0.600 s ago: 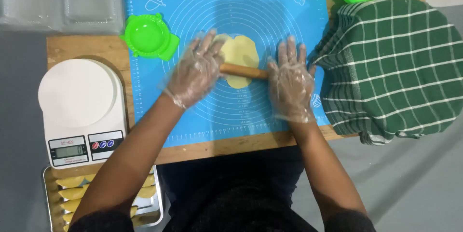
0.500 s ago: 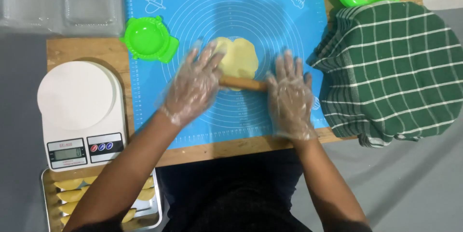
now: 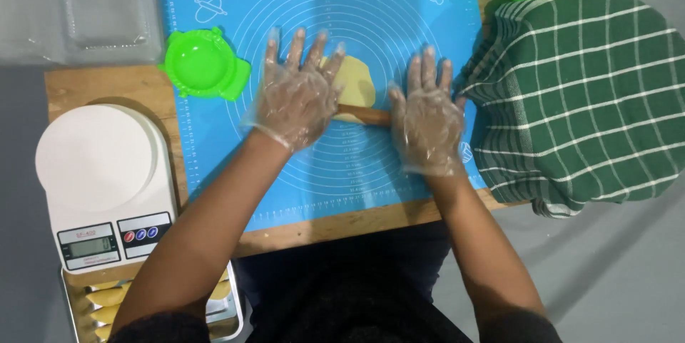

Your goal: Rolling out dough with a rolling pin, adding filling, and using a plastic mold to shape and seal individual pastries.

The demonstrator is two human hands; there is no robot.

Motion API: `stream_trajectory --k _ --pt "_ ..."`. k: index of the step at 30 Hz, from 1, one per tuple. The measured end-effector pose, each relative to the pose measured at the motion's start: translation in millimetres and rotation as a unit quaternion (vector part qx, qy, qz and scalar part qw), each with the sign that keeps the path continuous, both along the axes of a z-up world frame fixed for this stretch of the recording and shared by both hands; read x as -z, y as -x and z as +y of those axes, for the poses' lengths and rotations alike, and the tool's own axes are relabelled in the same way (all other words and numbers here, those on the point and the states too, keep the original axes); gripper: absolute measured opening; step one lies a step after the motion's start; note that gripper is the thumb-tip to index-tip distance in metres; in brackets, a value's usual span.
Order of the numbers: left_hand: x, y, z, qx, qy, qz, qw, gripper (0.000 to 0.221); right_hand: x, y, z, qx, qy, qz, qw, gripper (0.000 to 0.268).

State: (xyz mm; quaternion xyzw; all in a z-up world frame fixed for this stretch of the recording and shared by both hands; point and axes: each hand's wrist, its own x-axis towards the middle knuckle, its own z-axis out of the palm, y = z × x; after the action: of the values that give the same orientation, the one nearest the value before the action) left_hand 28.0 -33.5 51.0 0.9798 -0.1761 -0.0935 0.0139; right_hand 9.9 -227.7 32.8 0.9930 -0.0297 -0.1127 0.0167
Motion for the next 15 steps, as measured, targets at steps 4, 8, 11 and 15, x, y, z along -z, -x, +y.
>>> stream_trajectory --k 4,8,11,15 --pt "42 -27 2 -0.004 -0.035 0.003 0.999 0.066 26 -29 -22 -0.066 -0.031 -0.060 0.996 0.072" --pt "43 -39 2 -0.018 0.005 0.030 0.999 0.064 12 -51 -18 -0.076 -0.043 0.000 0.996 0.074" --pt "68 -49 6 -0.014 0.006 0.013 1.000 0.068 8 -61 -15 -0.052 -0.025 0.059 0.997 0.077" --pt "26 -34 0 -0.027 0.002 0.031 0.999 0.072 7 -53 -15 -0.077 -0.036 0.019 0.996 0.074"
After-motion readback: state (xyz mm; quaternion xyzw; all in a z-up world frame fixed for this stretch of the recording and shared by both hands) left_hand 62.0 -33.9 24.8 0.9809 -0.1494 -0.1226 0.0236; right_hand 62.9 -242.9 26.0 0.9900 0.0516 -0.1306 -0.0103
